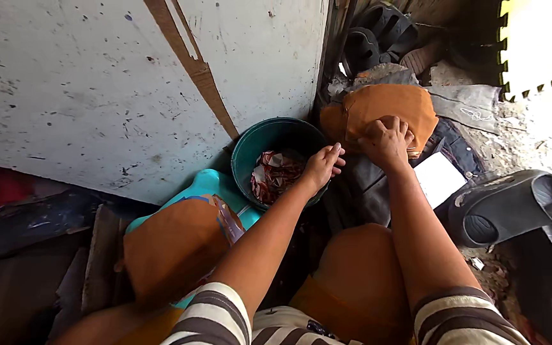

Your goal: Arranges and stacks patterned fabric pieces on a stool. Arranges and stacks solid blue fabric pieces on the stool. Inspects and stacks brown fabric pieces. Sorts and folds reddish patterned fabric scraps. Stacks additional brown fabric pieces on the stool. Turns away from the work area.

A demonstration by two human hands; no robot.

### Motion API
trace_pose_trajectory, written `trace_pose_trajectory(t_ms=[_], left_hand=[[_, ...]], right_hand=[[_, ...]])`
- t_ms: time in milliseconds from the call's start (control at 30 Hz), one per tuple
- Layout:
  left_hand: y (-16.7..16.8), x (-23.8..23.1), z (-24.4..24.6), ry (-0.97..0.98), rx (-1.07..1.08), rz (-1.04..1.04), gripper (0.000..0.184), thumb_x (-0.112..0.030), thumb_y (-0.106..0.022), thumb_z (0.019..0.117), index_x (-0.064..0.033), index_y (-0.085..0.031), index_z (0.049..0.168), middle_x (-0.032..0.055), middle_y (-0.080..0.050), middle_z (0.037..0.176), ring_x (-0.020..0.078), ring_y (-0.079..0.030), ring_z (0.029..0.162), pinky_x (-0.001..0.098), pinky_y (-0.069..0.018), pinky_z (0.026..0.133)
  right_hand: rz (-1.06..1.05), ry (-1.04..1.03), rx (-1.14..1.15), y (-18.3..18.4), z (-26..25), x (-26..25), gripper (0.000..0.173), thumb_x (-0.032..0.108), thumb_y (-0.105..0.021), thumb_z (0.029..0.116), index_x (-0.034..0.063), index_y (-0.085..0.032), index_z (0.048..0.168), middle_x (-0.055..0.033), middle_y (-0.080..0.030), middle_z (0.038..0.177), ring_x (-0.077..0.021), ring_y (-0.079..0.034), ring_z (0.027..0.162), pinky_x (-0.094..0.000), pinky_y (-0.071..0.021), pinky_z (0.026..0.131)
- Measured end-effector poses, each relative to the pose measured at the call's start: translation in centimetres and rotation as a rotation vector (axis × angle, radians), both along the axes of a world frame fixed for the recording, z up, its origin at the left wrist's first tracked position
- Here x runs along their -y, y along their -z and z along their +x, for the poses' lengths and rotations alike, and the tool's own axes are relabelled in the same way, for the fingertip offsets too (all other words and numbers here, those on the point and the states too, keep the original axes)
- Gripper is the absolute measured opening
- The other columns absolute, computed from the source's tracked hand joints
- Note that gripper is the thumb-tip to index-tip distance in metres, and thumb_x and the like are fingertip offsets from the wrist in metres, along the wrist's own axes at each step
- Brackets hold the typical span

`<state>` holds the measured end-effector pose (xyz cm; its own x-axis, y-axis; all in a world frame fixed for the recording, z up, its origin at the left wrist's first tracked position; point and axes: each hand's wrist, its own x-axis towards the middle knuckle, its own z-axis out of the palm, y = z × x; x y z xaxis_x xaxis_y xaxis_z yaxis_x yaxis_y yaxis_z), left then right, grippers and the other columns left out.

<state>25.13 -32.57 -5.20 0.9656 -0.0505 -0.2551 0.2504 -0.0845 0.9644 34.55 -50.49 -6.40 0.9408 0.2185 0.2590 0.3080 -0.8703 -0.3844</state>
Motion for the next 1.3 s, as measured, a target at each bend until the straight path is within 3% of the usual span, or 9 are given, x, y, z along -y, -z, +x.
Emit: trace_pose_trajectory(t_ms=[300,433,567,700,800,933,1033,1167,1300], left_hand=[[-0.8,2.3,0.3,0.045,-0.029,0.034,0.052,-0.041,-0.029,0.1130,-0.0039,-0.054,0.140,0.0176,-0.067,0.117,0.0241,-0.067,0.094,0.0406,-0.0540,0.084],[-0.7,4.1,1.7,0.024,-0.069,-0.006,0.057,-0.045,-0.028,0.1122,-0.0032,-0.052,0.142,0.0187,-0.068,0.117,0.0252,-0.068,0.095,0.0419,-0.0545,0.084],[-0.9,6.0,3.1,-0.028,-0.093,-0.090,0.065,-0.054,-0.027,0.1096,-0.0043,-0.049,0.146,0.0238,-0.057,0.138,0.0345,-0.063,0.113,0.0515,-0.0539,0.092],[-1.0,7.1,4.4,-0.035,-0.130,-0.068,0.070,-0.060,-0.024,0.1082,-0.0045,-0.052,0.140,0.0161,-0.067,0.096,0.0240,-0.062,0.073,0.0399,-0.0522,0.066],[0.0,7.4,6.1,-0.068,-0.084,0.009,0.065,-0.055,-0.033,0.1087,0.0024,-0.059,0.123,0.0156,-0.062,0.090,0.0244,-0.058,0.074,0.0424,-0.0504,0.070],[1.2,7.3,8.6,-0.122,0.023,0.131,0.041,-0.035,-0.055,0.1065,0.0052,-0.063,0.107,0.0159,-0.060,0.092,0.0267,-0.057,0.084,0.0469,-0.0484,0.080],[0.4,7.0,9.1,-0.123,0.041,0.192,0.036,-0.032,-0.057,0.1061,0.0029,-0.061,0.099,0.0154,-0.059,0.089,0.0255,-0.056,0.079,0.0447,-0.0482,0.073],[-0.4,7.1,7.9,-0.112,0.075,0.153,0.040,-0.036,-0.055,0.1061,0.0027,-0.065,0.113,0.0214,-0.066,0.100,0.0329,-0.065,0.089,0.0531,-0.0538,0.079],[-2.3,6.3,5.4,-0.058,0.136,0.060,0.033,-0.021,-0.057,0.1060,0.0073,-0.065,0.121,0.0236,-0.070,0.110,0.0293,-0.070,0.100,0.0460,-0.0560,0.093]], right_hand=[[-0.035,0.038,0.028,0.1,-0.1,-0.3,0.024,0.010,-0.066,0.0883,0.0018,-0.069,0.111,-0.0273,-0.054,0.137,-0.0506,-0.043,0.135,-0.0743,-0.0314,0.101],[0.007,0.039,0.087,0.2,0.0,-0.1,0.019,0.011,-0.059,0.0951,0.0018,-0.070,0.108,-0.0268,-0.058,0.133,-0.0500,-0.047,0.131,-0.0716,-0.0353,0.098],[0.081,0.025,0.091,-0.7,-0.1,0.8,0.023,0.017,-0.067,0.0934,0.0012,-0.070,0.110,-0.0281,-0.057,0.133,-0.0525,-0.047,0.129,-0.0716,-0.0366,0.097],[0.205,0.131,-0.195,-4.0,-1.7,2.5,0.028,0.022,-0.066,0.0981,-0.0034,-0.068,0.109,-0.0291,-0.064,0.112,-0.0483,-0.061,0.107,-0.0676,-0.0471,0.090],[0.394,0.094,-0.588,-3.1,-2.8,3.0,0.030,0.026,-0.053,0.1071,0.0001,-0.068,0.105,-0.0136,-0.065,0.081,-0.0234,-0.061,0.066,-0.0433,-0.0535,0.063],[0.659,0.084,-0.943,-2.4,-2.4,2.5,0.027,0.023,-0.048,0.1094,0.0017,-0.065,0.110,-0.0055,-0.065,0.073,-0.0107,-0.059,0.055,-0.0242,-0.0496,0.052],[0.965,0.165,-0.885,-2.2,-2.1,2.6,0.036,0.036,-0.049,0.1089,0.0045,-0.065,0.111,-0.0034,-0.067,0.074,-0.0098,-0.060,0.056,-0.0232,-0.0500,0.051],[1.459,0.342,-0.640,-1.6,-1.1,2.7,0.041,0.037,-0.047,0.1092,0.0000,-0.055,0.124,-0.0122,-0.073,0.087,-0.0220,-0.072,0.070,-0.0393,-0.0630,0.066],[1.468,0.280,-0.522,0.3,0.0,2.7,0.035,0.028,-0.040,0.1103,0.0009,-0.047,0.131,-0.0100,-0.070,0.100,-0.0210,-0.073,0.082,-0.0404,-0.0639,0.072]])
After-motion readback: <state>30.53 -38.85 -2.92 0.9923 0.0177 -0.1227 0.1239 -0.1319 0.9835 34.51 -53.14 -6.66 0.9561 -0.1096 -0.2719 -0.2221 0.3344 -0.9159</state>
